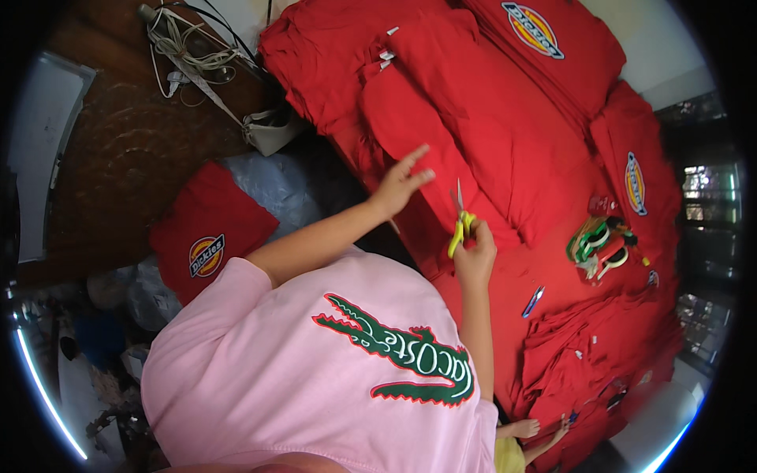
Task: The person uses shears to cut loose threads from red garments stacked on a table, handling one garment at a time.
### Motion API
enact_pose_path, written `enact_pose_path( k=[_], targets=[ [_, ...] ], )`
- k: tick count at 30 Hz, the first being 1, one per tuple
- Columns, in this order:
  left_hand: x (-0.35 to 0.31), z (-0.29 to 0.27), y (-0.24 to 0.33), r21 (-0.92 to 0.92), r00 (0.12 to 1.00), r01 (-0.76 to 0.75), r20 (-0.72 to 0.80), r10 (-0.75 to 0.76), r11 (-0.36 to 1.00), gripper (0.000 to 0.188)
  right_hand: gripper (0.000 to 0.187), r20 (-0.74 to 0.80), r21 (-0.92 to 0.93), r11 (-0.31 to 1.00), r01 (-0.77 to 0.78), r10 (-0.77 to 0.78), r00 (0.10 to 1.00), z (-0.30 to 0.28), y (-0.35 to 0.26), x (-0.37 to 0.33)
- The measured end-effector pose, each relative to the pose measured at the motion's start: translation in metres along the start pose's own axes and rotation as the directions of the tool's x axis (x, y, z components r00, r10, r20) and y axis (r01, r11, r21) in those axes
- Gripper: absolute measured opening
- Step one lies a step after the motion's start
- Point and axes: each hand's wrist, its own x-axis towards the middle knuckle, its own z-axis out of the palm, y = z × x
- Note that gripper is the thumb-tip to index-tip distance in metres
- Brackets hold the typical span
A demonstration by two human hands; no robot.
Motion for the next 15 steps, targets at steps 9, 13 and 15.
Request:
enact_pose_path(
  k=[9,13,15],
  targets=[
    [0.135,-0.169,-0.009,-0.404,0.808,-0.057,-0.555,-0.195,0.913,0.058,0.025,0.142,0.222,0.914,-0.340,0.314,0.939,-0.013,0.022,-0.020],
    [0.133,-0.213,-0.009,-0.591,0.881,-0.177,-0.452,-0.142,0.787,0.051,0.028,-0.015,-0.096,0.983,-0.153,0.153,0.988,0.013,0.042,-0.031],
    [0.134,-0.226,-0.003,-0.580,0.903,-0.144,-0.408,-0.133,0.801,0.048,0.029,-0.087,-0.379,0.924,-0.048,0.016,0.996,0.026,0.027,-0.035]
  ],
)
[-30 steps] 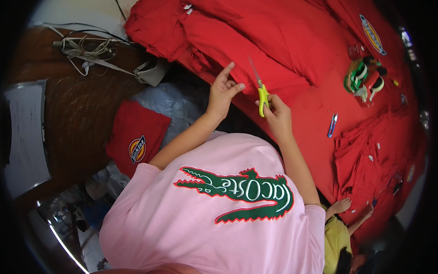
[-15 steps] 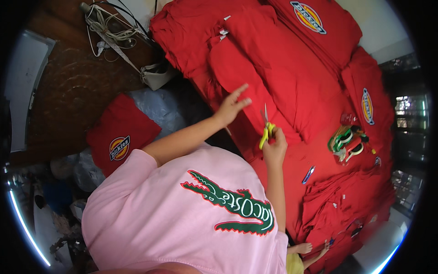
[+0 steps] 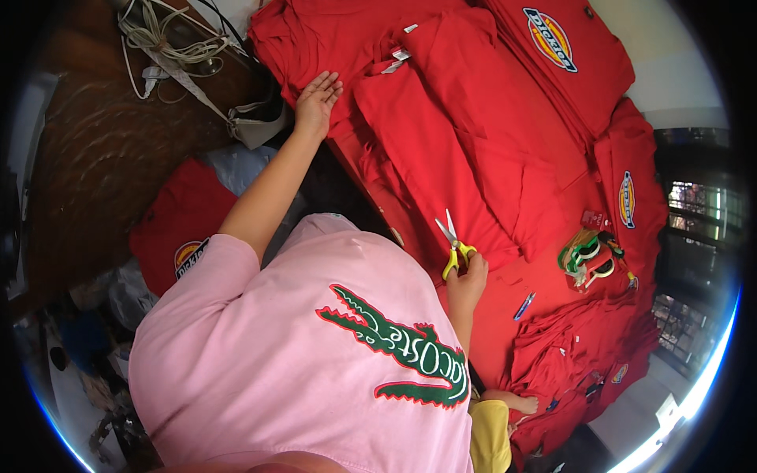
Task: The person uses shears to cut loose threads from red garments stacked on a table, handling one garment at a time.
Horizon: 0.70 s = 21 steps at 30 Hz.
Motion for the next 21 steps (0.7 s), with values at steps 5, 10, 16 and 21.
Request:
enact_pose_path(
  k=[5,10,16,21],
  targets=[
    [-0.001,0.001,0.018,0.275,0.994,0.062,0.067,-0.084,0.959,0.038,0.043,-0.281,-0.226,0.974,0.022,-0.087,0.956,0.027,-0.012,-0.020],
    [0.023,0.001,0.014,0.586,0.987,0.037,0.106,-0.121,0.810,0.028,0.033,-0.336,0.187,0.959,-0.215,0.268,0.903,0.034,0.020,-0.023],
    [0.036,0.025,0.025,0.646,0.915,0.345,-0.069,-0.398,0.680,0.022,0.027,-0.423,0.116,0.975,-0.189,0.220,0.879,0.020,0.021,-0.022],
    [0.028,0.032,0.011,0.598,0.911,0.368,-0.078,-0.406,0.711,0.022,0.026,-0.297,0.207,0.939,-0.275,0.328,0.897,0.014,0.004,-0.026]
  ],
)
